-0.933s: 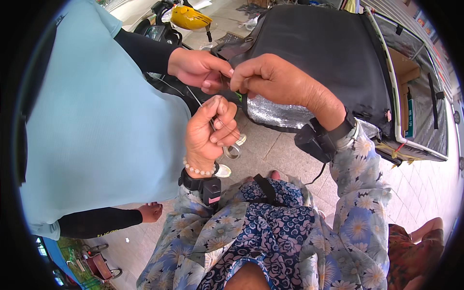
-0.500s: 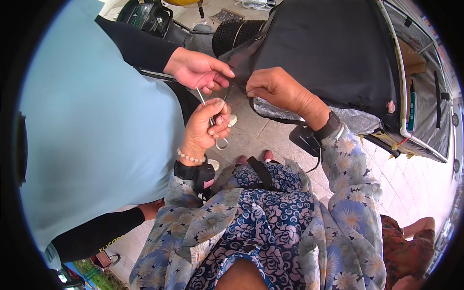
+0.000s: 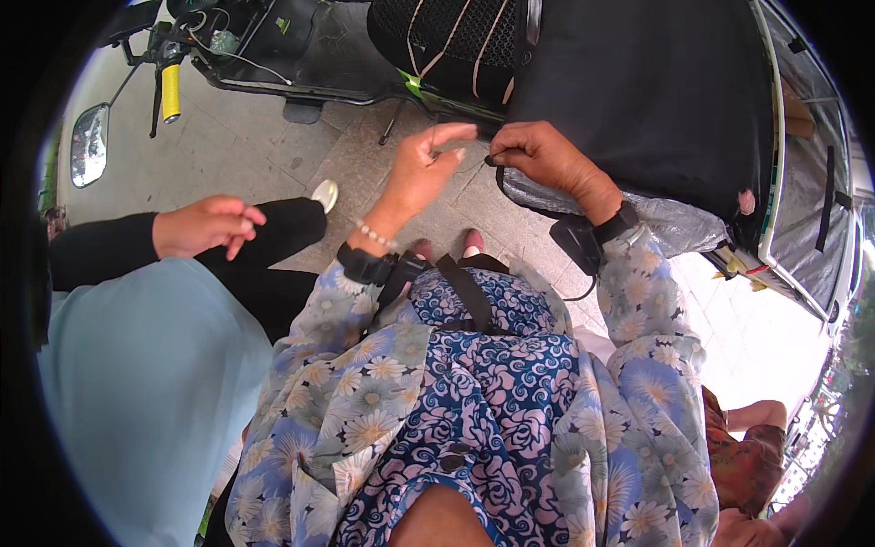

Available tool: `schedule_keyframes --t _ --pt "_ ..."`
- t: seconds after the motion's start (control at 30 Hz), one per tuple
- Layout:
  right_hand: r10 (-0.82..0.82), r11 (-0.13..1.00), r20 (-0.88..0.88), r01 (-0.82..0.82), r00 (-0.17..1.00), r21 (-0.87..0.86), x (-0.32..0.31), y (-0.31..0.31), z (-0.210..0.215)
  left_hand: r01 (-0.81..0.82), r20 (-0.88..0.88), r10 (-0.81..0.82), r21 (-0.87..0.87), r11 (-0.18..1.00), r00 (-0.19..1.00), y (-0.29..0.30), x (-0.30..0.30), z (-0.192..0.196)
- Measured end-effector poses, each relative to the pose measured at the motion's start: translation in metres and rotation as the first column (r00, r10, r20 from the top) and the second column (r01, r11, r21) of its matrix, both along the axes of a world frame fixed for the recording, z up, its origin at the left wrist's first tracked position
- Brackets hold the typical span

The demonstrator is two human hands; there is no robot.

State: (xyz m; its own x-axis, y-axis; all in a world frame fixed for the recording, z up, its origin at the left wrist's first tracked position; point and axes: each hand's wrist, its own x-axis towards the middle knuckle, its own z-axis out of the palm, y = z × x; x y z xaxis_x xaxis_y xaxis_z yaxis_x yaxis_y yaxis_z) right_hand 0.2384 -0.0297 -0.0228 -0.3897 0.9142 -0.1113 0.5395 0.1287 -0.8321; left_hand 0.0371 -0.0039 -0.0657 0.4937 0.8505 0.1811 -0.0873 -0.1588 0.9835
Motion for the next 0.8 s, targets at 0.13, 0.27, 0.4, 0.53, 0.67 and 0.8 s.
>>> schedule_keyframes --t 0.13,0.27,0.4,0.53,0.67,0.8 --pt "0.010 1.000 0.028 -0.010 1.000 0.009 -0.006 0.004 0.008 0.126 -0.025 -0.125 0.005 0.992 0.992 0.012 0.026 -0.014" --pt "-0.081 0.994 -0.015 0.080 0.997 -0.081 -0.013 0.001 0.008 0.156 0.047 -0.151 -0.146 0.977 0.987 0.012 0.022 -0.026" --pt "-0.143 0.980 0.074 0.152 0.987 -0.126 -0.018 0.002 0.016 0.187 0.113 -0.166 -0.204 0.961 0.980 0.012 0.025 -0.025" --pt "-0.139 0.983 0.172 0.115 0.975 0.141 -0.022 0.005 0.016 0.219 0.197 -0.166 -0.291 0.931 0.966 0.010 0.027 -0.036" --pt "-0.257 0.965 0.136 0.246 0.957 0.095 -0.029 0.010 0.019 0.114 0.220 -0.051 -0.283 0.952 0.974 0.004 0.031 -0.032" --pt "-0.388 0.919 0.128 0.394 0.913 -0.019 -0.033 0.016 0.018 0.096 0.185 -0.047 -0.265 0.960 0.982 0.004 0.032 -0.037"
